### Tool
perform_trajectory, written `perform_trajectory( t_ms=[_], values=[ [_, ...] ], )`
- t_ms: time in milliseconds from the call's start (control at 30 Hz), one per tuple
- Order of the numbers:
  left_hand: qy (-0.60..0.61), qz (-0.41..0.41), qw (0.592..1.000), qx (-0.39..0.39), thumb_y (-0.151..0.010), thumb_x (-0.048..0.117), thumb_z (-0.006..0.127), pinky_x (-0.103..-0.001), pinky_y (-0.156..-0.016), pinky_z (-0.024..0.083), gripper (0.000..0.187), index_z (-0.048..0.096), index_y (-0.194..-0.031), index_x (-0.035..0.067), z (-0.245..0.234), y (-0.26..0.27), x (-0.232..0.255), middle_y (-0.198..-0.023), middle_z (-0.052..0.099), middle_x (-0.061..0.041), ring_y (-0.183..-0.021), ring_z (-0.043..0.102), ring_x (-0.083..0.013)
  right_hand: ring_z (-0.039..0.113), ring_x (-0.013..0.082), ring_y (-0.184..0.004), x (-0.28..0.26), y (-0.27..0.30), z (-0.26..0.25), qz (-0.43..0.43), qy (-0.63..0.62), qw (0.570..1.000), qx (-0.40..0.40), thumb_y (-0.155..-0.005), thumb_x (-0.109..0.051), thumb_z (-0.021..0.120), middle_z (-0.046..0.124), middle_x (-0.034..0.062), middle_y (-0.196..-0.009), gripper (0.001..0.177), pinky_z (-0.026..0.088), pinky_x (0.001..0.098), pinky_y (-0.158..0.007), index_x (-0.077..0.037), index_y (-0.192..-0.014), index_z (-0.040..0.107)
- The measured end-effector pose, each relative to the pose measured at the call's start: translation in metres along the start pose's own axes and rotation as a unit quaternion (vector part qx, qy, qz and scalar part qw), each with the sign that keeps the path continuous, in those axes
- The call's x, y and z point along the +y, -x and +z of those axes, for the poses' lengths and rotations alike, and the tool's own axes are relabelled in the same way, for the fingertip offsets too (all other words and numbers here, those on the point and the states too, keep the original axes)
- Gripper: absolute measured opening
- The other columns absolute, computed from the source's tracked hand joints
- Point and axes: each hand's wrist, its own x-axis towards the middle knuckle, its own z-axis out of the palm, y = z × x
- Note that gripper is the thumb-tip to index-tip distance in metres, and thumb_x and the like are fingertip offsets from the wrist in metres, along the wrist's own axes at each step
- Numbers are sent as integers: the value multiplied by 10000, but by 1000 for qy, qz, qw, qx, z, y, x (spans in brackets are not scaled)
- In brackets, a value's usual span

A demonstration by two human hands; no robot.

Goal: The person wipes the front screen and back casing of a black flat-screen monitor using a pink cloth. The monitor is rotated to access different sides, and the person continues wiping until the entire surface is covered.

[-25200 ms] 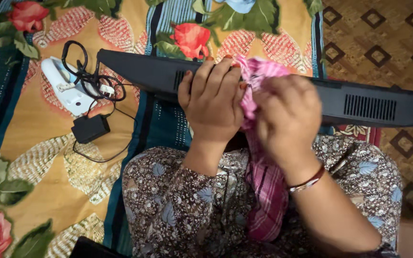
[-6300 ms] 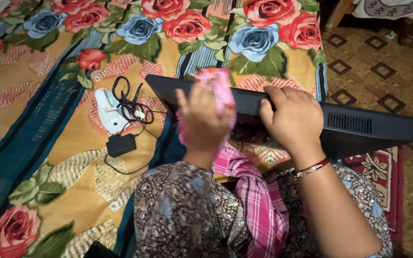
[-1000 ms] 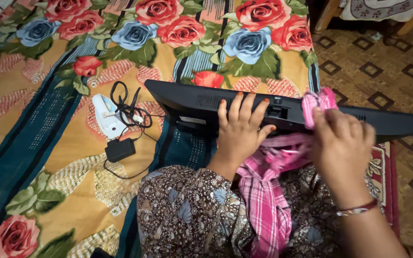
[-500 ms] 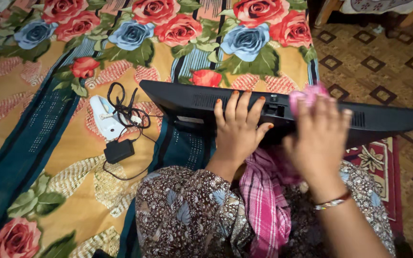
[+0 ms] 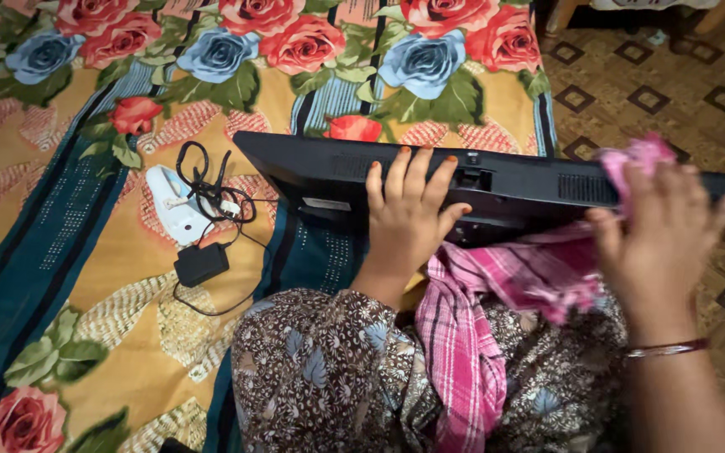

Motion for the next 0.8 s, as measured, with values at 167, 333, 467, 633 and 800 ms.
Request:
perform_trajectory(
  t_ms=[167,333,467,633,800],
  values=[
    [-2,0,1000,5,-931,516,749,-623,-1215,294,684,519,-1468,160,-4,-1,3,-1504,486,-133,-1428,433,-350,327,479,-1447,17,-2,-18,26,-11,999,31,-986,-640,509,481,247,-1445,689,57,696,-1203,-87,-1394,542],
    [-4,2,1000,11,-936,506,756,-629,-1219,291,692,511,-1475,148,-5,-2,4,-1502,484,-140,-1433,430,-355,357,479,-1431,5,0,7,-8,28,998,59,-1083,-681,382,507,256,-1443,727,71,671,-1203,-64,-1400,597],
    [-7,12,1000,6,-953,536,734,-596,-1221,283,659,544,-1460,160,0,-2,-1,-1506,485,-120,-1427,439,-337,377,461,-1442,18,2,16,-3,16,998,64,-1112,-683,294,531,238,-1425,731,69,691,-1206,-81,-1342,637],
    [-33,39,998,-24,-973,573,683,-529,-1184,291,619,597,-1435,171,4,-5,-17,-1487,524,-95,-1399,454,-298,485,399,-1396,63,-12,29,4,-30,986,164,-1165,-617,342,587,213,-1413,667,305,591,-1195,-81,-1335,702],
    [-26,7,999,-40,-984,545,647,-548,-1167,282,550,620,-1383,167,6,-12,-50,-1441,584,-60,-1381,478,-259,609,243,-1121,128,-20,74,-11,-327,914,238,-1172,-528,420,590,176,-1231,613,519,435,-1019,56,-1294,565]
  ],
)
